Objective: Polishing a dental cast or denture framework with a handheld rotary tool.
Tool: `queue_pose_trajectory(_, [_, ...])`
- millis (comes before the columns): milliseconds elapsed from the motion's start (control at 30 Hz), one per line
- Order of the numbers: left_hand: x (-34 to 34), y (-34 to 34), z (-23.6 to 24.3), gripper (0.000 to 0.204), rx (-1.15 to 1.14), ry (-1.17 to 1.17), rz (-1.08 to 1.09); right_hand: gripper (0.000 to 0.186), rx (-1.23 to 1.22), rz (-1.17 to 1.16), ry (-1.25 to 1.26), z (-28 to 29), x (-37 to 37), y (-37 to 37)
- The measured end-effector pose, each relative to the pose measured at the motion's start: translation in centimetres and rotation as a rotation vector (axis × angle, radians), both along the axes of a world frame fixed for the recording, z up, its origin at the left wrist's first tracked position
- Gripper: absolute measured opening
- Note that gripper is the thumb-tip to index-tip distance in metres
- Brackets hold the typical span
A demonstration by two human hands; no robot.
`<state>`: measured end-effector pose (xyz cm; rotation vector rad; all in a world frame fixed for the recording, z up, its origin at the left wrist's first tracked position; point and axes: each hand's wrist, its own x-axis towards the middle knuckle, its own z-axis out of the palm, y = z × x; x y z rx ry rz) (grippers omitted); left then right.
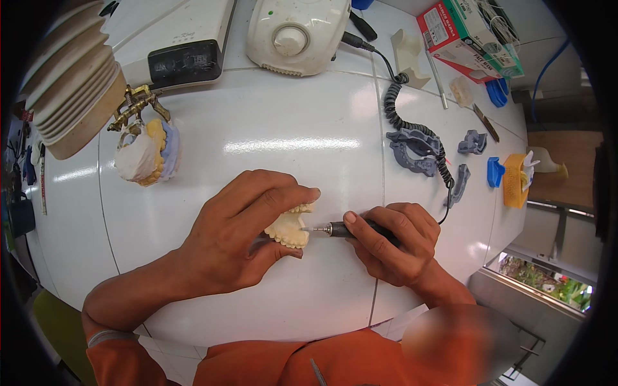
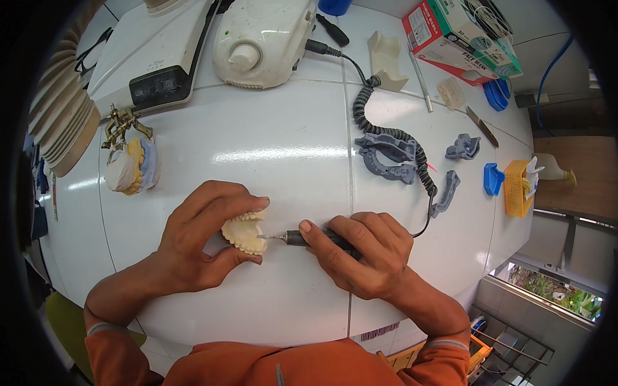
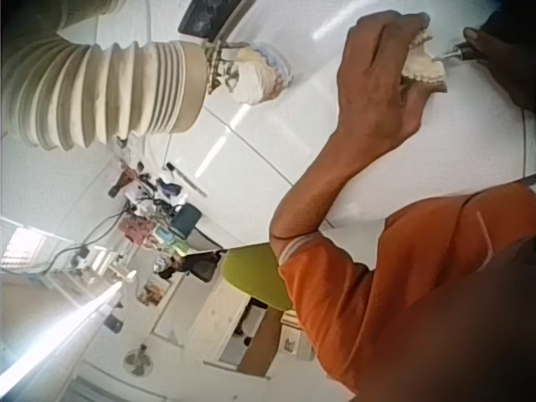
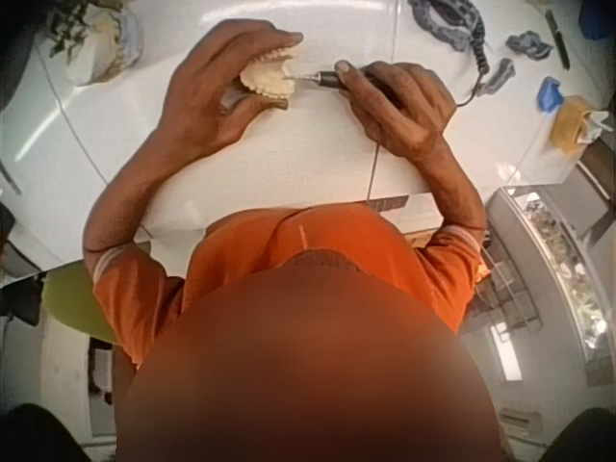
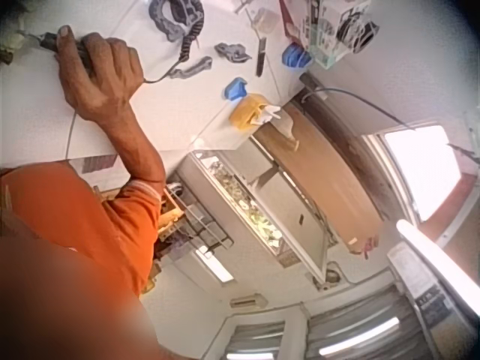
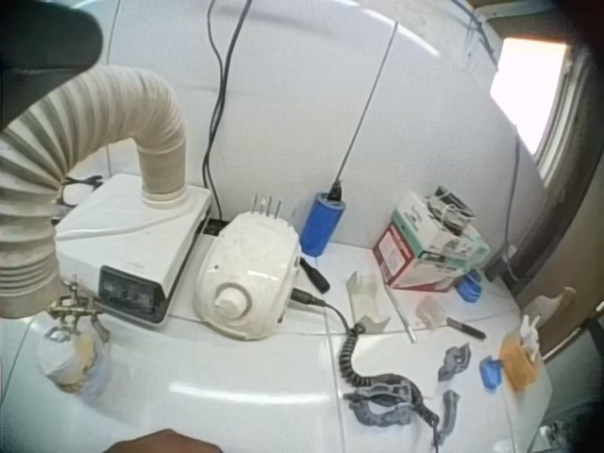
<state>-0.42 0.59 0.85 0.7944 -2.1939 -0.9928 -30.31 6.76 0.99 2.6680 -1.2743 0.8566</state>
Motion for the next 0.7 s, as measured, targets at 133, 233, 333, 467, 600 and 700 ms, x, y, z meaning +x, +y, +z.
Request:
queue_pose_trajectory(133, [-0.06, -0.03, 0.1, 0.072, 0.001, -0.003, -0.003, 0.046, 0.023, 0.007, -0.016, 0.02, -0.06, 0.16])
queue_pose_trajectory(233, [0.0, -0.04, 0.06, 0.072, -0.008, -0.013, -0.003, 0.045, -0.009, -0.008, -0.007, -0.23, -0.01, 0.03])
queue_pose_trajectory(333, [-0.03, -0.03, 0.08, 0.072, -0.004, -0.008, -0.004, 0.046, -0.016, -0.008, 0.002, -0.23, -0.01, -0.01])
queue_pose_trajectory(467, [0.04, 0.0, -0.04, 0.072, -0.002, -0.014, -0.009, 0.045, -0.005, 0.0, 0.002, -0.02, -0.02, -0.05])
queue_pose_trajectory(600, [-0.02, -0.06, 0.02, 0.072, -0.009, -0.011, -0.009, 0.043, -0.005, 0.007, -0.014, 0.0, 0.03, -0.01])
queue_pose_trajectory(700, [0.02, -0.05, -0.02, 0.072, -0.01, -0.009, -0.009, 0.042, -0.009, 0.003, -0.013, -0.15, 0.0, 0.0])
